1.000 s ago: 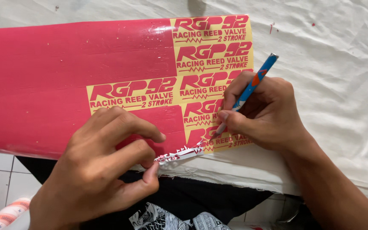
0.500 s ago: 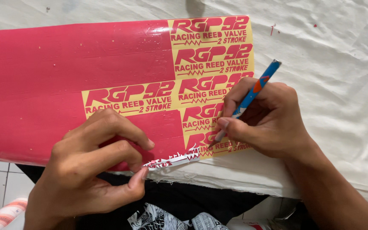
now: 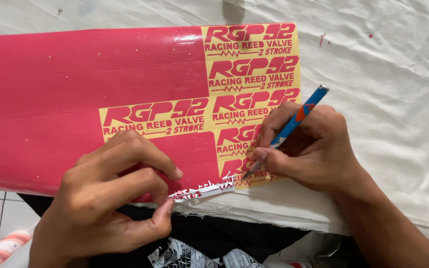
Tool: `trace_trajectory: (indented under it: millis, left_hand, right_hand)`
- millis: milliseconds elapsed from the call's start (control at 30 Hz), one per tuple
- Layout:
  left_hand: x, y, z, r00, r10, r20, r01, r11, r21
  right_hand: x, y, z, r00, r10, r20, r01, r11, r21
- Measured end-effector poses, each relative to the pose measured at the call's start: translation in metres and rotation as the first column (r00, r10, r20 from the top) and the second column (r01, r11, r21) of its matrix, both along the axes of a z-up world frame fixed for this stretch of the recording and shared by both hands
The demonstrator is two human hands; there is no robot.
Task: The person uses a blue craft knife to carefully cut and remove the excess red vinyl around the text on a sticker sheet. They peel away the small cut pieces by hand and place them into a pile on the white cloth. The person then smooths the remaining sticker sheet with their hands.
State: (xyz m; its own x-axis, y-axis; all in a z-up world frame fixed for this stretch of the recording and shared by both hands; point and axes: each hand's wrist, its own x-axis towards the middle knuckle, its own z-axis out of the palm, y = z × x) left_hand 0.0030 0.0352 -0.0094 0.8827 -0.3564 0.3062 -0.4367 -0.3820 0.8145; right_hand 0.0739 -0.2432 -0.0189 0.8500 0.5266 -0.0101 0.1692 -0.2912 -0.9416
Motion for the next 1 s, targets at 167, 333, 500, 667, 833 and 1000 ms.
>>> trace_trajectory:
  millis: [167,333,500,667,833,1000]
  left_hand:
    - [-0.001,0.004,-0.001,0.999,-0.023,-0.022,0.022,0.999,-0.029]
    - [-0.001,0.004,0.002,0.998,-0.013,-0.065,0.010,0.999,-0.049]
    - [-0.001,0.007,0.003,0.997,-0.016,-0.071,0.011,0.997,-0.072]
    - [-0.003,0.006,0.005,0.995,0.014,-0.102,-0.024,0.995,-0.095]
    - [-0.004,0.010,0.002,0.995,0.017,-0.101,-0.029,0.993,-0.114]
    - [-0.003,0.013,-0.003,0.995,0.001,-0.099,-0.018,0.985,-0.170]
  right_hand:
    - [0.000,-0.002,-0.003,1.000,-0.001,0.004,0.001,1.000,0.000]
    - [-0.001,0.003,0.002,1.000,0.022,-0.017,-0.021,1.000,0.015]
    - [-0.001,0.000,0.000,1.000,0.015,0.016,-0.014,0.999,-0.031]
    - [-0.001,0.001,0.000,0.998,0.010,0.062,-0.006,0.998,-0.056]
    - [-0.001,0.006,0.004,0.997,0.050,0.056,-0.048,0.998,-0.042]
    - [-0.001,0.006,0.005,0.998,0.056,0.006,-0.056,0.998,0.020]
